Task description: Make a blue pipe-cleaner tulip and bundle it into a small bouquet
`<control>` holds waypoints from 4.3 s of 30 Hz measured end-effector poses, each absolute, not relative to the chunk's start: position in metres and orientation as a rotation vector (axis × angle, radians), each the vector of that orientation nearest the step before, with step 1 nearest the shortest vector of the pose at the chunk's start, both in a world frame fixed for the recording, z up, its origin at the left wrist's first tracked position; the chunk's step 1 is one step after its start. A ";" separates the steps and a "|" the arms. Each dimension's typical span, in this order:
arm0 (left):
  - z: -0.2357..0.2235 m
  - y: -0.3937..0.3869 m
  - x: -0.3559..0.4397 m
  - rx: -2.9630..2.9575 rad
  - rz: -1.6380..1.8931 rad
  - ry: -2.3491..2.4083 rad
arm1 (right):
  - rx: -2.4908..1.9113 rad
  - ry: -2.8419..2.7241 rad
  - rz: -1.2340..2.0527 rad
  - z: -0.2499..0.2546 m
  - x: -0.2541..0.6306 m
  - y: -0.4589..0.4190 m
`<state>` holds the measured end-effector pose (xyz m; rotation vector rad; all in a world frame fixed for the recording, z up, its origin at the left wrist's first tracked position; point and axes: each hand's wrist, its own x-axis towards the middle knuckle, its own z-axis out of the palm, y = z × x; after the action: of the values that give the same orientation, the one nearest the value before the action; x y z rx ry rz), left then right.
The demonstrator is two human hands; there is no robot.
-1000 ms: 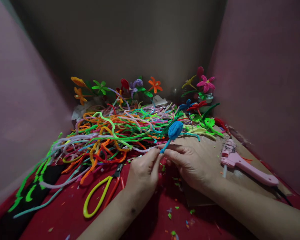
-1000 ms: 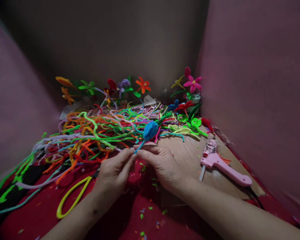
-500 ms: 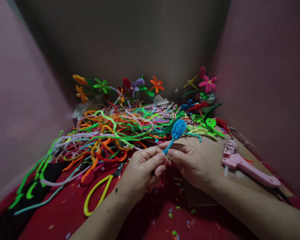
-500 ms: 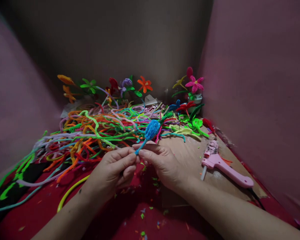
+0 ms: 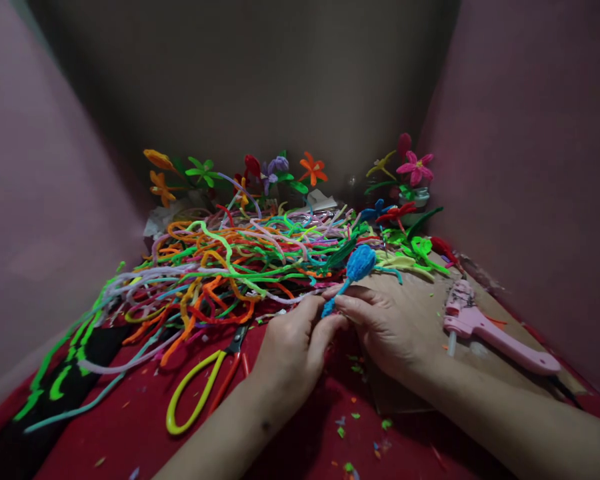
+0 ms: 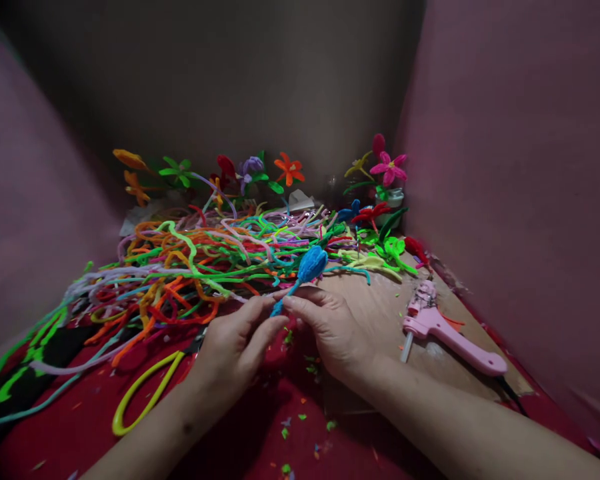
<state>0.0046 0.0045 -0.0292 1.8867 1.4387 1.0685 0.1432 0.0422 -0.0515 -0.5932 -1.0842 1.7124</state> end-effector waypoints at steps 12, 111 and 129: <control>-0.020 0.008 0.003 1.871 1.106 1.401 | -0.659 -1.276 1.661 -0.033 0.145 0.036; -0.044 0.006 -0.003 2.407 0.958 1.551 | -0.601 -1.162 1.723 -0.046 0.144 0.040; -0.015 0.007 0.001 1.009 0.897 0.975 | -0.607 -1.147 1.753 -0.049 0.147 0.043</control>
<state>0.0015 0.0069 -0.0151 1.0089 0.9750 0.8972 0.1468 0.0428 -0.0495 -0.6073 -1.1473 1.7531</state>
